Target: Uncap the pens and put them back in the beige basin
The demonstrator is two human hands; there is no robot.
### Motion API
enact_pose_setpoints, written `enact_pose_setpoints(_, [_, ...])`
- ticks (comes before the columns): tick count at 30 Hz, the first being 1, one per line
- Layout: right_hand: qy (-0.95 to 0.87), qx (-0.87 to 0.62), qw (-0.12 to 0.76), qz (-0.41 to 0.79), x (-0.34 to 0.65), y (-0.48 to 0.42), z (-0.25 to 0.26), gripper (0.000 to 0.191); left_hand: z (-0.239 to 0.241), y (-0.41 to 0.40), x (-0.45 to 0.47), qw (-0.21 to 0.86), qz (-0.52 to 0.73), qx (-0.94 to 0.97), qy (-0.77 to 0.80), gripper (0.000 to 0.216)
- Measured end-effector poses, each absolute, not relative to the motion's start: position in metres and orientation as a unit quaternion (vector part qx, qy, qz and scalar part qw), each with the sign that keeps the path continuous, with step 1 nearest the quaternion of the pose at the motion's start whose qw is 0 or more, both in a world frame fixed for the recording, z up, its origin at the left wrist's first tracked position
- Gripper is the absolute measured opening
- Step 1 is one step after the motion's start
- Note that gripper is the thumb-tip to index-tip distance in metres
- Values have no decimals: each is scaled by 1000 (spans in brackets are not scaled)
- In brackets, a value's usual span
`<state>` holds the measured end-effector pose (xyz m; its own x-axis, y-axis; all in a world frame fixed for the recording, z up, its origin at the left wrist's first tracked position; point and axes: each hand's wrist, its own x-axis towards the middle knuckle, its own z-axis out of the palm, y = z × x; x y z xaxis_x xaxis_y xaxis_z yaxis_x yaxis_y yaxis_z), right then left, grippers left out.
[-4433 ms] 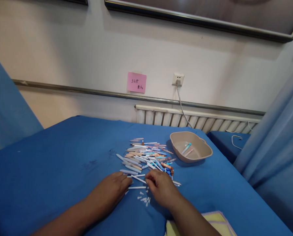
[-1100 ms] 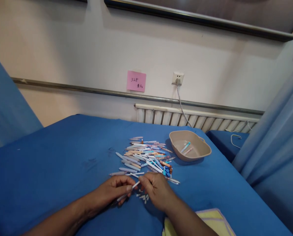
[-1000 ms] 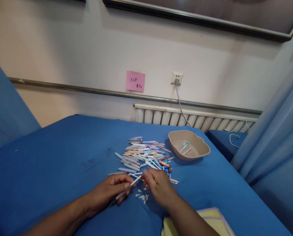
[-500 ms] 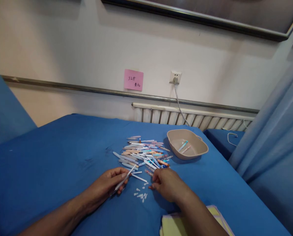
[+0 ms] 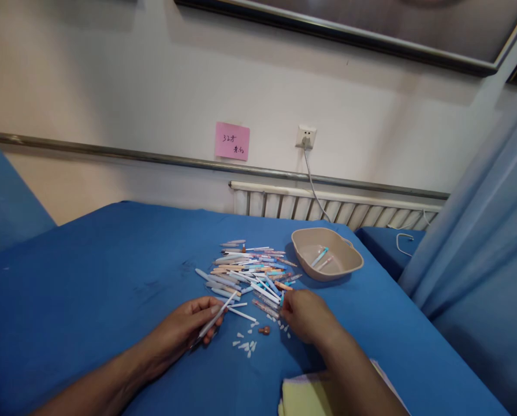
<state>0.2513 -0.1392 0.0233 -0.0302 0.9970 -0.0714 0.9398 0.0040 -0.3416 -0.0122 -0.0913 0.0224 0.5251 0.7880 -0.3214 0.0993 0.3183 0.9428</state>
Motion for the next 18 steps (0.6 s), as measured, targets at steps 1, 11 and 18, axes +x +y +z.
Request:
enact_pose_setpoints(1, [-703,-689,89,152,252,-140,24,11,22,-91,-12,696,247,528,419,35])
enact_pose_setpoints(11, [-711,-681,67,160,246,-143,28,6,24,-92,-12,703,254,521,413,34])
enact_pose_setpoints(18, [-685,-718,75,103,255,-139,28,10,26,-93,-11,696,257,521,422,35])
